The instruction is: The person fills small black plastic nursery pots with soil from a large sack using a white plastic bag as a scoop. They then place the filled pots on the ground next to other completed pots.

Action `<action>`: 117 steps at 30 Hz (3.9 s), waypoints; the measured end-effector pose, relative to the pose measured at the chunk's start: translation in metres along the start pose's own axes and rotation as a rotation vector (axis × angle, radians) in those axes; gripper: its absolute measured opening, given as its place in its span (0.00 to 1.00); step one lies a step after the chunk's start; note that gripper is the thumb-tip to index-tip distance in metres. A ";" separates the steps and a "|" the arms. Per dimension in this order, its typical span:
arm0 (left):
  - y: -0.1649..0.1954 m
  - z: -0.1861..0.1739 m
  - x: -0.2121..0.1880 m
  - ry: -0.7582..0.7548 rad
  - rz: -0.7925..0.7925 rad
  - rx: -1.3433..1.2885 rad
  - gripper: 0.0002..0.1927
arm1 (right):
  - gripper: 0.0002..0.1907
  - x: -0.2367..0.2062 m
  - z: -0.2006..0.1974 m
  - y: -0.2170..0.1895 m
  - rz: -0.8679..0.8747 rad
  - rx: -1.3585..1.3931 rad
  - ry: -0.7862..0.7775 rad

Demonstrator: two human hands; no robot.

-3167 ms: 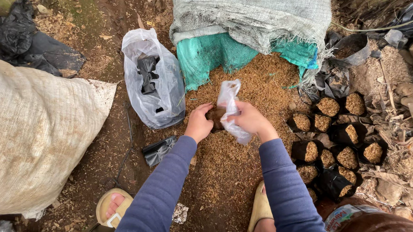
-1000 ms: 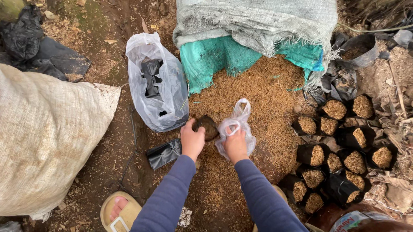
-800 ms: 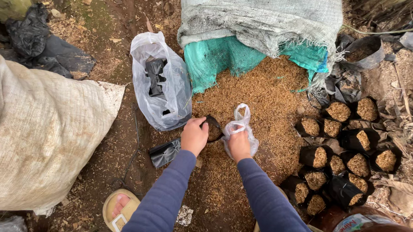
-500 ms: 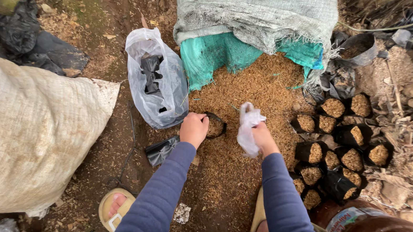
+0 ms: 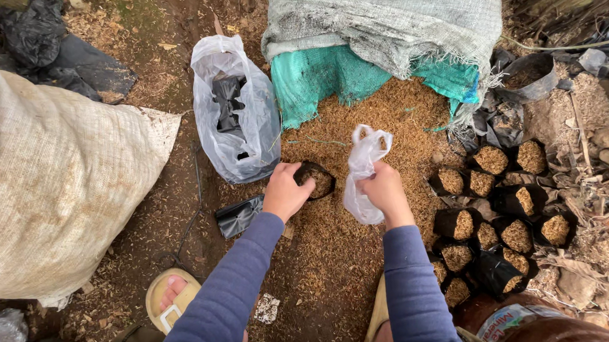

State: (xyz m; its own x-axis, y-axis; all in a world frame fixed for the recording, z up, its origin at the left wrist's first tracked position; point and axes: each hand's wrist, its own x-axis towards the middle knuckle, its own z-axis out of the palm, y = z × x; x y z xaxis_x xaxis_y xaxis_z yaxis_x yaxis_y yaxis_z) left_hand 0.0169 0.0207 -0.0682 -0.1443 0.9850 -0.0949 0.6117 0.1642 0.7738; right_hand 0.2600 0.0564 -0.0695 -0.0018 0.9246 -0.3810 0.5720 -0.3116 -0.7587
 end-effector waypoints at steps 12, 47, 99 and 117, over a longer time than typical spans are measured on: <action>-0.019 0.018 0.011 0.125 -0.204 -0.062 0.19 | 0.16 -0.028 0.074 -0.005 -0.097 -0.113 0.280; 0.091 0.014 -0.022 -0.145 0.173 -0.258 0.18 | 0.04 -0.015 -0.070 0.063 -0.013 1.259 0.678; -0.091 -0.018 -0.120 0.178 -0.212 0.471 0.23 | 0.16 -0.037 0.106 0.061 -0.052 -0.015 0.472; -0.137 -0.053 -0.089 -0.072 0.099 0.547 0.21 | 0.18 0.086 -0.055 0.086 0.171 0.379 0.644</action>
State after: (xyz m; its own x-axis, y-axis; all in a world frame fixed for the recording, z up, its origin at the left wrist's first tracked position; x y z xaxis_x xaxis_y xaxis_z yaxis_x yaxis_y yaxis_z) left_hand -0.0958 -0.0921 -0.1326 -0.0236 0.9952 -0.0954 0.9367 0.0553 0.3456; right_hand 0.3537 0.1216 -0.1385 0.6065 0.7656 -0.2145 0.2004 -0.4083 -0.8906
